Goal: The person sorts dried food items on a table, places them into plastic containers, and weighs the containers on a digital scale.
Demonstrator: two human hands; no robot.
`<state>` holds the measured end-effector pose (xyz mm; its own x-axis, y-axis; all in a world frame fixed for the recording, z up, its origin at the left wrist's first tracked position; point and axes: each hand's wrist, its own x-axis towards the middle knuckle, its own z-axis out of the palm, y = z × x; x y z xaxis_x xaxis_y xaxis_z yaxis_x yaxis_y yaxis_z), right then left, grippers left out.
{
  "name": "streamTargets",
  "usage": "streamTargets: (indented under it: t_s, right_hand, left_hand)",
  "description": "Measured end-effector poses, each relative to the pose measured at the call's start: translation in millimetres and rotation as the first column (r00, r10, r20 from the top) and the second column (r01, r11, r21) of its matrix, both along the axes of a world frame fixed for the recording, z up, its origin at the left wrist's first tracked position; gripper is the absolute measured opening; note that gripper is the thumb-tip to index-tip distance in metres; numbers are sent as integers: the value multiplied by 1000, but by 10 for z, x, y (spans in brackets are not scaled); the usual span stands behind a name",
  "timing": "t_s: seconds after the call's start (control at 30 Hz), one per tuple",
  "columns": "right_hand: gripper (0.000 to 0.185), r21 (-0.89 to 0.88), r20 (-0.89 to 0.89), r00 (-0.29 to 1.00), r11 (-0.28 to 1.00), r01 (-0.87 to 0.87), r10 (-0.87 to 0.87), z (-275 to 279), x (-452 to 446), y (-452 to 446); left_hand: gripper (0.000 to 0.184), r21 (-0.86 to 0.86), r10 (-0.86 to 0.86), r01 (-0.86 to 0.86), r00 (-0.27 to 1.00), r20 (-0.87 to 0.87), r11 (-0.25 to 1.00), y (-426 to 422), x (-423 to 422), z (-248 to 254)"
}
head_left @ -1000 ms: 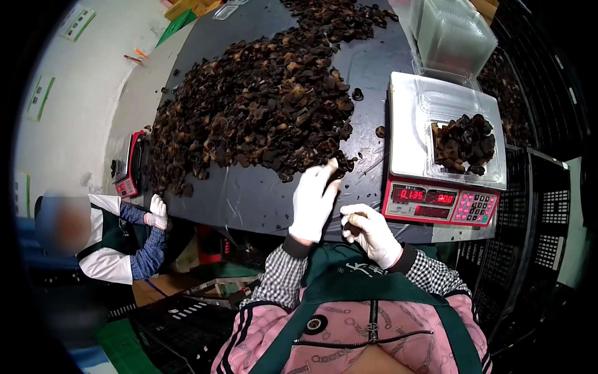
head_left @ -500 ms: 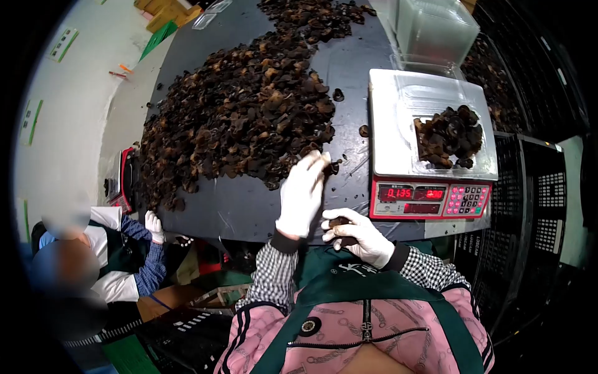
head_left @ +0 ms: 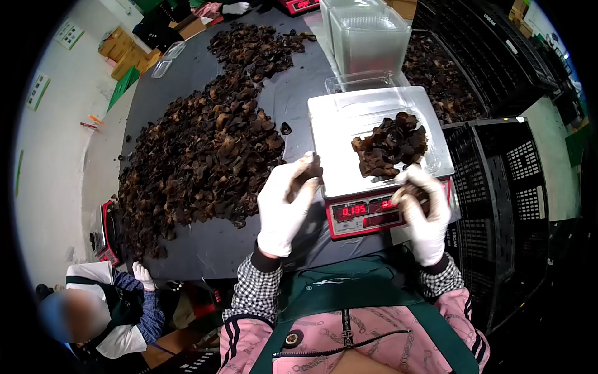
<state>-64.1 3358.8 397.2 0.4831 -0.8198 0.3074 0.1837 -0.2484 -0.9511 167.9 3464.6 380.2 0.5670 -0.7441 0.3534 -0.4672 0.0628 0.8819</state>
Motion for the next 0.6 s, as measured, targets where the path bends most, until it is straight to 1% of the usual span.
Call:
streamTargets:
  t_s: [0.03, 0.1, 0.17, 0.2, 0.23, 0.3, 0.33, 0.37, 0.4, 0.43, 0.5, 0.57, 0.6]
  right_hand:
    - [45, -94, -27, 997, 993, 74, -77, -8, -67, -145]
    - [44, -185, -17, 985, 968, 168, -174, -16, -90, -389]
    - [43, -427, -96, 974, 892, 147, -206, 65, -34, -575]
    - [44, -541, -140, 968, 835, 103, -210, 82, 3, -653]
    - [54, -631, -232, 953, 776, 3, -193, 119, 24, -731]
    - [66, -670, -368, 892, 740, -58, -264, 128, 75, -732]
    - [75, -692, -427, 862, 712, -118, -273, 91, 48, -774]
    - [77, -701, -453, 847, 698, -146, -278, 96, 10, -782]
    - [78, -688, -418, 874, 715, -126, -249, 64, -23, -815]
    - [79, -672, -384, 897, 733, -110, -217, 20, -64, -854]
    - [75, -700, -367, 883, 712, -55, -293, -28, -140, -900]
    - [57, -664, -346, 891, 748, -10, -295, -105, -186, -919]
    - [51, -677, -370, 878, 735, -31, -304, -137, -197, -926]
  left_hand:
    - [37, -7, -31, 31, 999, -9, 1000, -133, -108, 138]
    - [38, -39, -83, 85, 995, 47, 996, -407, -200, 168]
    - [40, -36, -103, 108, 987, 124, 994, -688, -290, 206]
    - [42, -30, -112, 118, 981, 160, 993, -773, -318, 223]
    - [43, 120, -115, 88, 963, 245, 989, -811, -334, 257]
    - [44, 96, -94, 70, 956, 277, 993, -862, -383, 273]
    - [43, 63, -107, 93, 952, 287, 994, -875, -375, 217]
    - [41, 32, -120, 116, 948, 295, 993, -861, -341, 106]
    - [40, 5, -132, 137, 944, 302, 991, -842, -322, 66]
    - [39, 39, -145, 140, 935, 324, 989, -821, -312, 50]
    - [37, 110, -170, 139, 916, 364, 984, -793, -309, 53]
    - [35, 9, -107, 111, 932, 347, 994, -817, -325, 56]
    - [34, -41, -78, 97, 939, 335, 994, -823, -335, 55]
